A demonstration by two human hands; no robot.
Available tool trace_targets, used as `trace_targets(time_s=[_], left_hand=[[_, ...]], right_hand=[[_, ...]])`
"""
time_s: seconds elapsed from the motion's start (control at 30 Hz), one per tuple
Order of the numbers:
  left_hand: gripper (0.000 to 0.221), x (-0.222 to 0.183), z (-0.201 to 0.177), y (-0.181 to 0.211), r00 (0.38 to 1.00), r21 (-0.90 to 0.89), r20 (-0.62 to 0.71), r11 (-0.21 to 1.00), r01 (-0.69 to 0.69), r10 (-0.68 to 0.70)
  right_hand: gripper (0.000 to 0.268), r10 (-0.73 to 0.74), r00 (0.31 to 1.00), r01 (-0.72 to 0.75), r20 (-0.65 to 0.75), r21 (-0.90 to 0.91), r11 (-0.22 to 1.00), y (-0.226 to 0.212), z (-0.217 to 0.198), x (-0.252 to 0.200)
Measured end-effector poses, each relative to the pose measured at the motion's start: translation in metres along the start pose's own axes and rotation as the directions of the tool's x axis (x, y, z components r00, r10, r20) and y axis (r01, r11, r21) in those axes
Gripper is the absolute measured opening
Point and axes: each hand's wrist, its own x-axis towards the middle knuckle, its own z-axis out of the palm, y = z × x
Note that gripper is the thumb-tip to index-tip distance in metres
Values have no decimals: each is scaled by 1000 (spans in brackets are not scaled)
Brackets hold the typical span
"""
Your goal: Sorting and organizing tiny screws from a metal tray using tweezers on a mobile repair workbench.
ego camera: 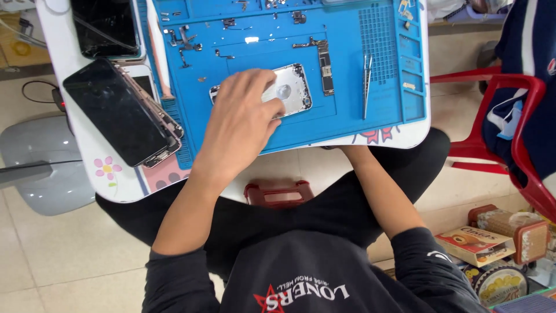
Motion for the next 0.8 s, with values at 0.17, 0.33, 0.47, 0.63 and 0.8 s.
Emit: trace_targets(time_s=[0.17,0.33,0.47,0.63,0.8], left_hand=[[11,3,1,1,1000,39,9,999,-18,18],[9,-5,4,3,1000,59,11,998,3,-4],[20,-11,8,4,996,0,-32,997,81,-81],[29,-16,19,-1,989,3,-73,992,127,-126],[31,-11,12,0,994,-123,-43,988,98,-104]], right_hand=[[38,-32,999,34,19,-139,990,-15,-11,-12],[36,-246,933,230,263,91,969,-79,-124,-68],[33,-93,932,-9,-350,-278,961,-67,-164,-66],[44,-58,935,-121,-349,-471,873,-36,-166,-6],[21,-65,964,-38,-259,-374,927,-25,-160,19]])
